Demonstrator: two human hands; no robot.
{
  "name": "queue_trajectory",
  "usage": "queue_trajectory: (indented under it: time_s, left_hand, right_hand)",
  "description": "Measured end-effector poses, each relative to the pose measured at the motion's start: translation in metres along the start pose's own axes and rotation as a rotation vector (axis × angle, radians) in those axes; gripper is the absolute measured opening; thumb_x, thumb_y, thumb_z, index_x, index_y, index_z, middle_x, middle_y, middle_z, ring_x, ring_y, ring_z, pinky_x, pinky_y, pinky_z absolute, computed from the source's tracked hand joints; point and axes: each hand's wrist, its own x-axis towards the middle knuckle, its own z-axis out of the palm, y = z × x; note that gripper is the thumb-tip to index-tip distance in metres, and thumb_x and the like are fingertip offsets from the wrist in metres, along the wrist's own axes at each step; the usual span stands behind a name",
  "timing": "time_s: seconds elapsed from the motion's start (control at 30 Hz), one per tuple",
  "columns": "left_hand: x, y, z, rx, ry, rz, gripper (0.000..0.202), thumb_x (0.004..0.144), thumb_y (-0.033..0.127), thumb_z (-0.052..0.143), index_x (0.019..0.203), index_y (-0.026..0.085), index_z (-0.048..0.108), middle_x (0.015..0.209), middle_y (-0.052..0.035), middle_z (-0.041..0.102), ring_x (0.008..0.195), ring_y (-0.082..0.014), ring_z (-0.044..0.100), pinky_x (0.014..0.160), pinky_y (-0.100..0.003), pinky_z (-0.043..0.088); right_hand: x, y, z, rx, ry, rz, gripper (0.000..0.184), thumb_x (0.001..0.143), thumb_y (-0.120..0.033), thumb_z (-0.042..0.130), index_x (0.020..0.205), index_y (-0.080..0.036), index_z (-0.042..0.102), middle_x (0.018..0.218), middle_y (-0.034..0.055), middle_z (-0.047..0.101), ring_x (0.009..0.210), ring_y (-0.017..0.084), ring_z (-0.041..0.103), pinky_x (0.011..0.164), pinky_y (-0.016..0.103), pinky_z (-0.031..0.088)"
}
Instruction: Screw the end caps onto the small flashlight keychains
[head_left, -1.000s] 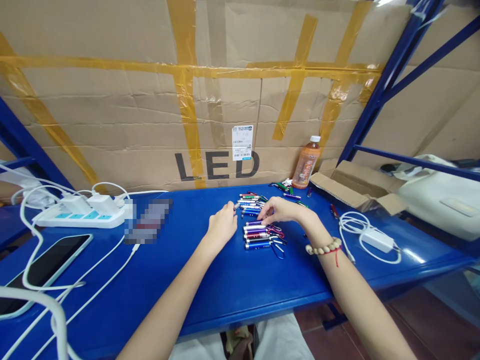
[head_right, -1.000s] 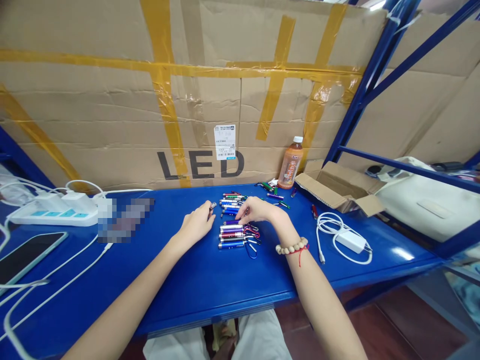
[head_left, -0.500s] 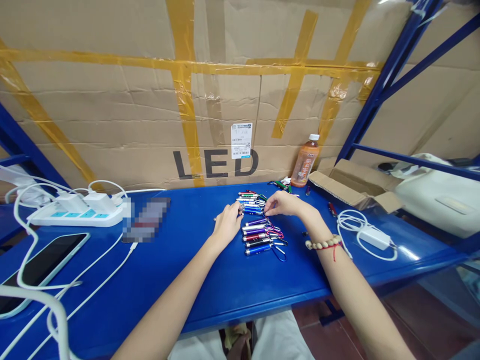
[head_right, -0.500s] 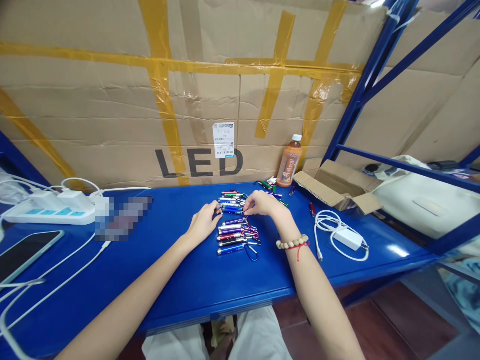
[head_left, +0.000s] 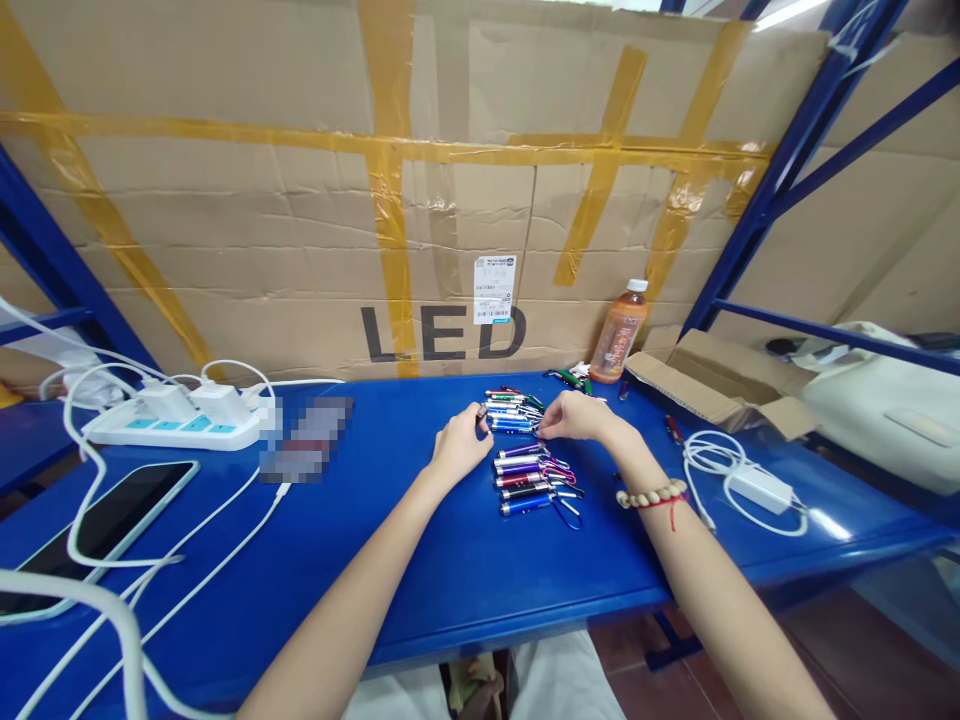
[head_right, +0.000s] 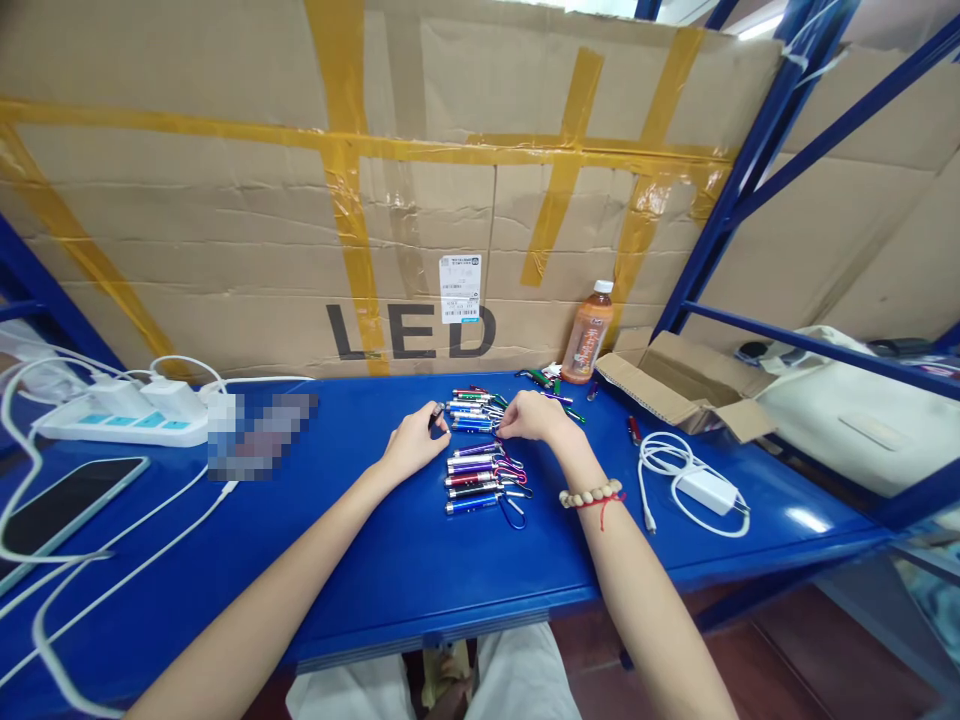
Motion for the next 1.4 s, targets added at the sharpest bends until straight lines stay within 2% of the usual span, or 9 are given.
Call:
queue_trajectory:
  time_s: [0.33,0.5,0.63,0.73,0.87,0.97,1.07,1.3,1.4]
  left_hand:
    - [-0.004,-0.007,-0.022,0.084,-0.037,-0.046,0.013,0.073,0.016,0.055,0.077,0.021,0.044,0.082,-0.0005,0.064,0.081,-0.0203,0.061,0.061,-0.026,0.040]
    - [-0.007,-0.007,-0.029,0.139,-0.042,-0.068,0.017,0.076,0.018,0.056,0.089,0.019,0.044,0.089,-0.0040,0.064,0.088,-0.0222,0.060,0.067,-0.029,0.043]
    - [-0.015,0.008,-0.028,0.077,-0.062,0.035,0.048,0.068,0.044,0.067,0.101,0.019,0.043,0.106,-0.0091,0.057,0.102,-0.0263,0.054,0.081,-0.035,0.044]
    - [-0.026,0.023,-0.019,-0.041,-0.221,0.182,0.085,0.050,0.065,0.069,0.114,0.018,0.040,0.119,-0.0138,0.048,0.112,-0.0331,0.046,0.090,-0.045,0.040]
    - [-0.036,0.032,0.001,-0.056,-0.331,0.308,0.108,0.043,0.061,0.074,0.129,0.014,0.029,0.134,-0.0195,0.034,0.128,-0.0382,0.028,0.103,-0.050,0.027]
    - [-0.034,0.028,0.011,-0.055,-0.310,0.289,0.105,0.054,0.056,0.071,0.134,0.011,0.021,0.142,-0.0224,0.023,0.135,-0.0370,0.013,0.108,-0.050,0.018]
    - [-0.031,0.023,0.016,-0.065,-0.258,0.297,0.097,0.062,0.053,0.068,0.134,0.009,0.020,0.144,-0.0228,0.021,0.137,-0.0342,0.009,0.110,-0.048,0.015]
    - [-0.030,0.027,0.025,-0.090,-0.143,0.308,0.077,0.068,0.053,0.064,0.124,0.011,0.030,0.126,-0.0190,0.042,0.123,-0.0326,0.037,0.100,-0.045,0.033]
    - [-0.025,0.032,0.014,-0.081,-0.036,0.237,0.057,0.074,0.057,0.055,0.109,0.015,0.041,0.113,-0.0135,0.050,0.111,-0.0295,0.046,0.092,-0.043,0.038]
  right_hand:
    - [-0.003,-0.011,0.000,-0.016,0.001,0.097,0.018,0.061,-0.037,0.064,0.068,-0.023,0.073,0.068,0.0008,0.069,0.070,0.018,0.063,0.054,0.023,0.039]
    - [-0.004,-0.012,-0.002,-0.020,0.061,0.132,0.021,0.063,-0.043,0.065,0.070,-0.025,0.073,0.071,0.0009,0.069,0.073,0.019,0.063,0.058,0.025,0.039]
    - [-0.005,-0.016,0.000,-0.017,0.079,0.154,0.017,0.063,-0.037,0.065,0.074,-0.027,0.074,0.074,0.0002,0.070,0.075,0.018,0.064,0.061,0.024,0.040]
    - [-0.006,-0.019,0.000,-0.030,0.077,0.178,0.018,0.059,-0.034,0.066,0.073,-0.025,0.074,0.074,0.0021,0.070,0.075,0.018,0.064,0.062,0.023,0.042]
    - [-0.006,-0.022,0.000,-0.056,0.099,0.181,0.021,0.057,-0.034,0.066,0.071,-0.022,0.074,0.076,0.0059,0.070,0.076,0.021,0.064,0.063,0.025,0.044]
    - [-0.005,-0.021,0.001,-0.057,0.115,0.174,0.022,0.056,-0.036,0.066,0.071,-0.022,0.074,0.075,0.0062,0.070,0.076,0.022,0.064,0.064,0.026,0.045]
    - [-0.006,-0.020,-0.001,-0.039,0.117,0.173,0.021,0.057,-0.036,0.065,0.070,-0.023,0.074,0.070,0.0047,0.070,0.073,0.020,0.064,0.061,0.024,0.045]
    - [-0.009,-0.015,-0.009,0.000,0.153,0.170,0.018,0.064,-0.035,0.060,0.071,-0.024,0.073,0.050,-0.0007,0.062,0.059,0.014,0.062,0.057,0.021,0.043]
    - [-0.010,-0.016,-0.011,0.013,0.221,0.133,0.018,0.062,-0.035,0.060,0.070,-0.023,0.072,0.052,-0.0003,0.064,0.060,0.015,0.062,0.055,0.021,0.041]
